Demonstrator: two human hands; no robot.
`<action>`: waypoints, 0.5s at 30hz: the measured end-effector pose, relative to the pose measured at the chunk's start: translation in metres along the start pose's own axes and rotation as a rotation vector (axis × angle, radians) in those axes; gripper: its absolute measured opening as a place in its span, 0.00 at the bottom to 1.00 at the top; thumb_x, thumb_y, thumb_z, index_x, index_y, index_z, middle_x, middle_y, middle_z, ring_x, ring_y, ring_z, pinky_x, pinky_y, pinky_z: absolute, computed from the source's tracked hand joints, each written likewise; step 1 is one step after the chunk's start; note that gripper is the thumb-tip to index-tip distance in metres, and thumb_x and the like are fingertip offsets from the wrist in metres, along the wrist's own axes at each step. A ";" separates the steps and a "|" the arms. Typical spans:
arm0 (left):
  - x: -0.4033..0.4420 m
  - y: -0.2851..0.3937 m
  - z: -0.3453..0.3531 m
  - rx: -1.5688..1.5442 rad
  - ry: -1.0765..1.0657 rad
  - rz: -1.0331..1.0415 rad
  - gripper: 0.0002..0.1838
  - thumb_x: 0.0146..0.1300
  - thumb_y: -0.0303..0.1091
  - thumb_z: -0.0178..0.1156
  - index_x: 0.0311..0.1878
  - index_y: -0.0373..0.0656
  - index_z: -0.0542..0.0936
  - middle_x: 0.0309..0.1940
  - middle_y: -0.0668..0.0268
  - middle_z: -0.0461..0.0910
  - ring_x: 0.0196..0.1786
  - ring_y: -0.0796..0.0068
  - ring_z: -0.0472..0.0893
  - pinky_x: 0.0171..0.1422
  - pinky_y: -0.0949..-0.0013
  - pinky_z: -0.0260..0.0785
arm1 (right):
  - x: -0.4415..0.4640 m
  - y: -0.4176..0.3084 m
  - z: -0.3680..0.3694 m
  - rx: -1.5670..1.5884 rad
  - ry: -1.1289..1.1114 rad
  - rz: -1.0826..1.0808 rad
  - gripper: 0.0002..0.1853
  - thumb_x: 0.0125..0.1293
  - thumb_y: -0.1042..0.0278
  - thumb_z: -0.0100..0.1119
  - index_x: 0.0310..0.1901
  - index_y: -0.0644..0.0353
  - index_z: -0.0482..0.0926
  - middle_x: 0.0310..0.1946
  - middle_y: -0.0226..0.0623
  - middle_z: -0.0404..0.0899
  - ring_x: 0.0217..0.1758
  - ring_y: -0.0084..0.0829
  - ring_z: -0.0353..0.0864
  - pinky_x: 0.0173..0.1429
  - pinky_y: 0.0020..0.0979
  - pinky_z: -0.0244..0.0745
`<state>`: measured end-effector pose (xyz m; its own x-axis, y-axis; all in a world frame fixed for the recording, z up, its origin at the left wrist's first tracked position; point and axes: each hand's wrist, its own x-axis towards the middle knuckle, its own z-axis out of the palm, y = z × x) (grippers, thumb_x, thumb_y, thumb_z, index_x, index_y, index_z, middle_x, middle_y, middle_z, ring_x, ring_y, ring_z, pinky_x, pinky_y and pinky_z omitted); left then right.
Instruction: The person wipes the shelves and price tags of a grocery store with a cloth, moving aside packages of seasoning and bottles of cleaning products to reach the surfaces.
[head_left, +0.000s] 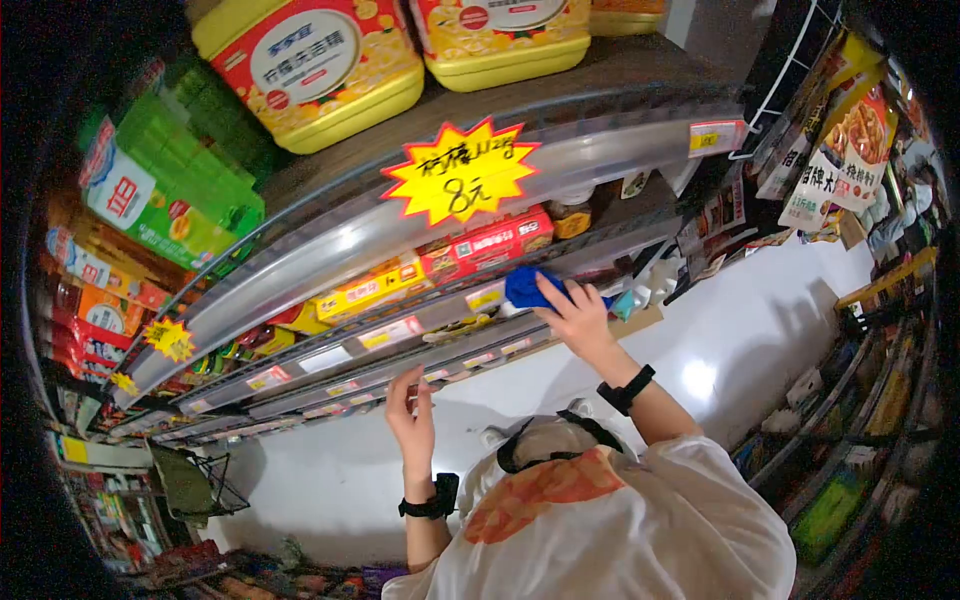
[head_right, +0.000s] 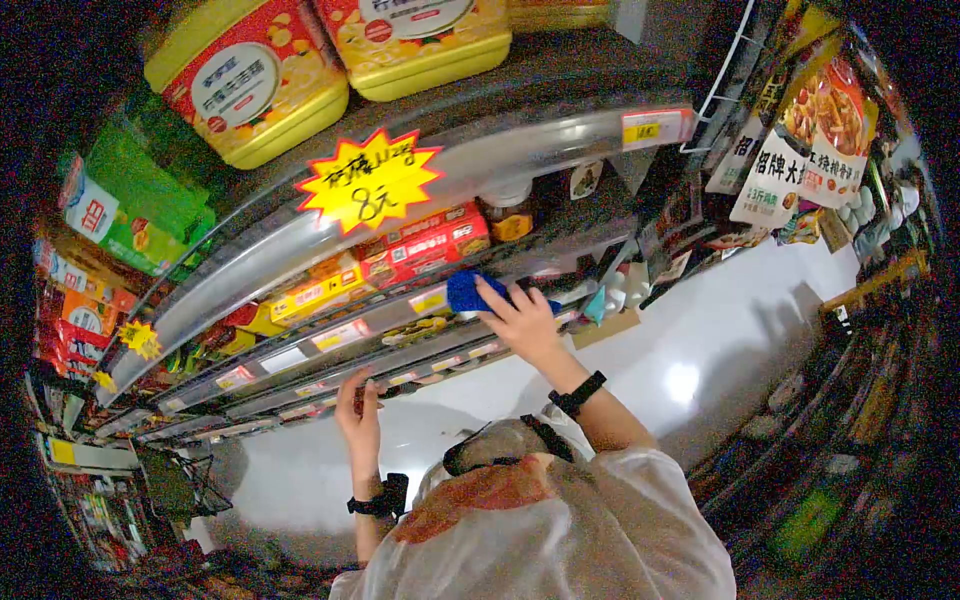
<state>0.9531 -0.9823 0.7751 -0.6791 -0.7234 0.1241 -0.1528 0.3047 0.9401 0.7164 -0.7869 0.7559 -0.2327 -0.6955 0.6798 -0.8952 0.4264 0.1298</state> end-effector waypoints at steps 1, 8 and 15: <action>0.001 0.002 0.008 -0.002 0.006 -0.003 0.11 0.69 0.29 0.56 0.52 0.40 0.80 0.48 0.64 0.77 0.37 0.79 0.81 0.34 0.78 0.70 | -0.009 0.013 -0.002 0.003 -0.001 -0.006 0.09 0.54 0.62 0.61 0.38 0.44 0.86 0.65 0.29 0.71 0.49 0.38 0.73 0.47 0.38 0.69; 0.004 0.009 0.053 0.025 -0.011 0.017 0.11 0.68 0.27 0.56 0.51 0.39 0.80 0.44 0.64 0.78 0.37 0.79 0.81 0.33 0.78 0.69 | -0.067 0.083 -0.010 -0.002 0.050 0.501 0.21 0.56 0.74 0.59 0.53 0.45 0.82 0.65 0.45 0.68 0.55 0.47 0.72 0.55 0.43 0.70; 0.005 0.005 0.078 -0.018 -0.076 -0.054 0.10 0.68 0.26 0.55 0.50 0.38 0.81 0.42 0.63 0.77 0.37 0.77 0.83 0.33 0.77 0.71 | -0.057 0.087 -0.007 0.205 0.107 0.987 0.35 0.65 0.77 0.53 0.74 0.49 0.59 0.70 0.71 0.48 0.75 0.65 0.46 0.74 0.47 0.51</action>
<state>0.8931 -0.9361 0.7562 -0.7229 -0.6892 0.0495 -0.1783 0.2552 0.9503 0.6546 -0.7065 0.7333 -0.8775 -0.0263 0.4789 -0.3717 0.6684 -0.6442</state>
